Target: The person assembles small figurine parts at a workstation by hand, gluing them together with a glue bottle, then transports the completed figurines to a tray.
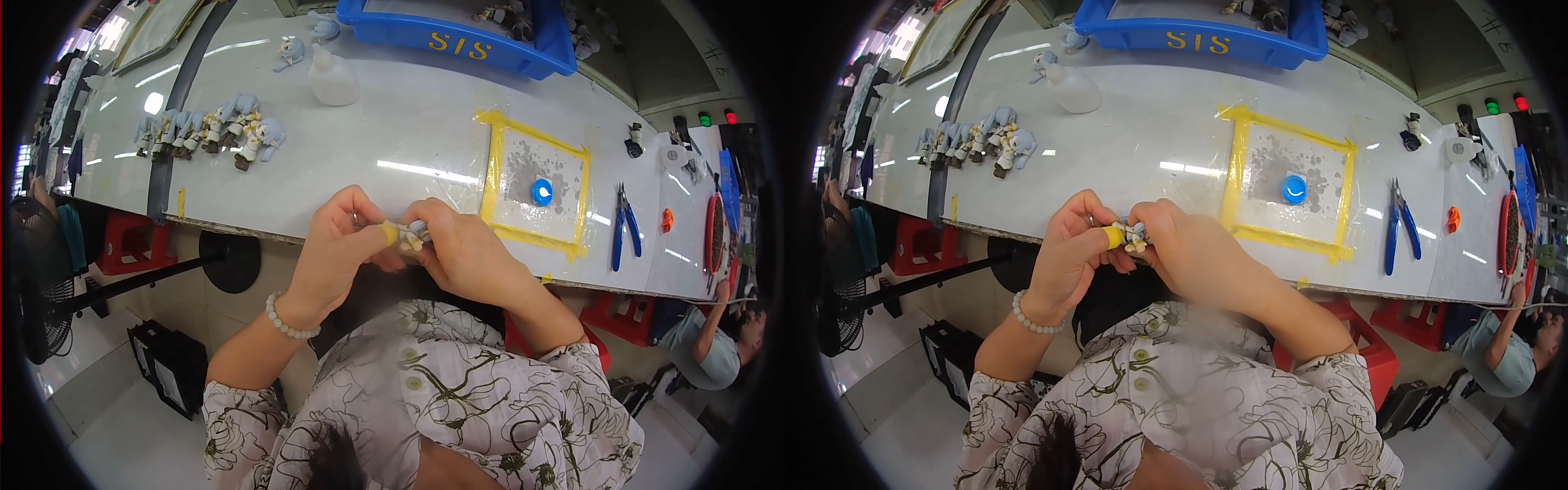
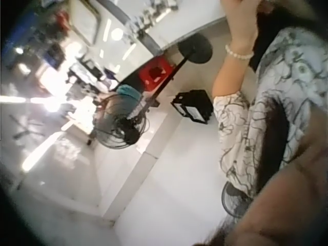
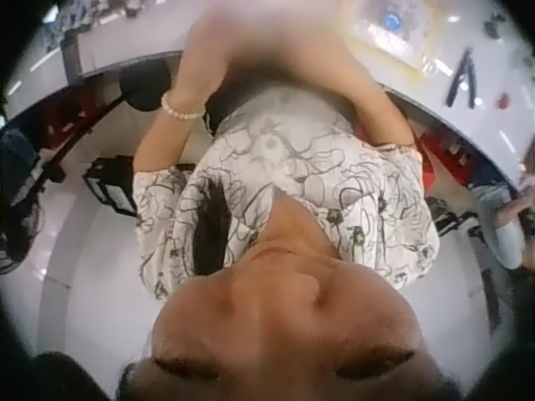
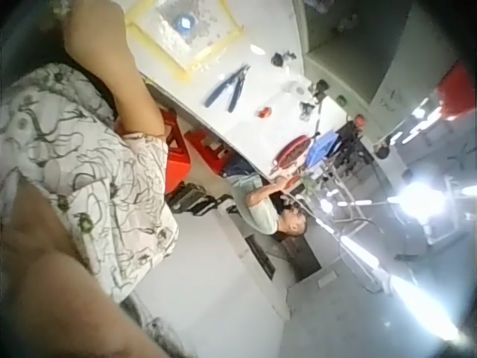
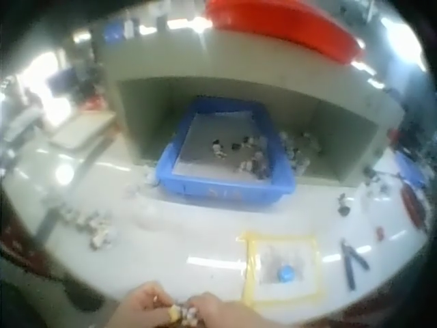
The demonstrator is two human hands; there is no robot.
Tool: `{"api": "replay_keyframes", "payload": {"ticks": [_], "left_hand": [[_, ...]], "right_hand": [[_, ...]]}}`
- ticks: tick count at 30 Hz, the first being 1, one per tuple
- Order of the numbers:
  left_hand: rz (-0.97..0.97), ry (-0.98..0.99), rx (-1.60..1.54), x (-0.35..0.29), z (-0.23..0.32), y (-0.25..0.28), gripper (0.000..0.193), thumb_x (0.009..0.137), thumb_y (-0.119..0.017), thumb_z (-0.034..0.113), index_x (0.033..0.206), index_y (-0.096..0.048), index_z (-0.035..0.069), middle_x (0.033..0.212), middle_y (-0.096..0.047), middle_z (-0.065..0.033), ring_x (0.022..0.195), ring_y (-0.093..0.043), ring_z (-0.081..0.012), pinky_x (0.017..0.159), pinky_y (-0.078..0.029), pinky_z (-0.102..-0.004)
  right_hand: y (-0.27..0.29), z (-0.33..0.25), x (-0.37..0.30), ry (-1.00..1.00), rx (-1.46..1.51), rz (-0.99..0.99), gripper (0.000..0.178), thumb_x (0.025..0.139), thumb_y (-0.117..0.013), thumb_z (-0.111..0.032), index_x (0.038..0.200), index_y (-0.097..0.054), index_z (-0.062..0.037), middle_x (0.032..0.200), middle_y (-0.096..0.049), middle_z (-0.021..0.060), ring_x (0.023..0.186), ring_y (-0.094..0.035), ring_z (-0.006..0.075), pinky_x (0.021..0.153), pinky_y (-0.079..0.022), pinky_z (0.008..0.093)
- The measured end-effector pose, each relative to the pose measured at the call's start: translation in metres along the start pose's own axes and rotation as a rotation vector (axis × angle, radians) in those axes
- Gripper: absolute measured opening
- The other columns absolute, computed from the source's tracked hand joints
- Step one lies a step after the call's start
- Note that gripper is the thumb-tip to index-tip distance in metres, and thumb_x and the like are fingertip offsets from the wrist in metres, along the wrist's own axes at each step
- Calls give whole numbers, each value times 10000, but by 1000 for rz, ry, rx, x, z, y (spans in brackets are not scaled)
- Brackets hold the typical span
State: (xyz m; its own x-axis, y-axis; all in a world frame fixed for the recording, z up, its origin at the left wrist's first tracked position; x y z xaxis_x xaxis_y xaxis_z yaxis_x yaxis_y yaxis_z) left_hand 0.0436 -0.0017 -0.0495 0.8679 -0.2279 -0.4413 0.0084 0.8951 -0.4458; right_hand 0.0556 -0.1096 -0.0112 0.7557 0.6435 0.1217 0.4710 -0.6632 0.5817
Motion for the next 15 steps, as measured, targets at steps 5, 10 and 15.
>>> {"api": "replay_keyframes", "payload": {"ticks": [5,10,15], "left_hand": [[-3,1,-9,0,0,0,114,743,-448,-22,838,-422,34,749,-573,-110,561,-600,-190,510,-507,-261],[-4,2,-5,0,0,0,113,744,-448,-22,838,-422,34,751,-572,-109,563,-601,-189,509,-507,-258],[8,5,-2,0,0,0,104,750,-453,-17,834,-423,35,750,-572,-105,561,-599,-183,508,-504,-255]], "right_hand": [[-1,1,0,-8,2,-8,298,786,-567,-104,1018,-391,-40,846,-519,174,650,-555,342,544,-430,407],[0,0,1,-10,2,-13,301,786,-566,-103,1020,-389,-39,851,-520,174,663,-556,344,555,-431,408],[0,0,0,-19,5,-15,299,785,-566,-102,1020,-389,-45,854,-517,175,663,-554,346,555,-429,409]]}}
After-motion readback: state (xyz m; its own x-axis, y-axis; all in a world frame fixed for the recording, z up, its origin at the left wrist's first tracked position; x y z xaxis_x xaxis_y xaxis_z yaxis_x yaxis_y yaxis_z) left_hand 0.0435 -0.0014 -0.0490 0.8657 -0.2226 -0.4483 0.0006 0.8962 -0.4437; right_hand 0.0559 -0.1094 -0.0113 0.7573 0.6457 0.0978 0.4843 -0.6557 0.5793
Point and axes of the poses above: each hand's wrist, its own x-axis towards the middle knuckle, its own y-axis out of the back of the hand, z = x × y, the point moved 8 cm from there along x, towards the middle knuckle
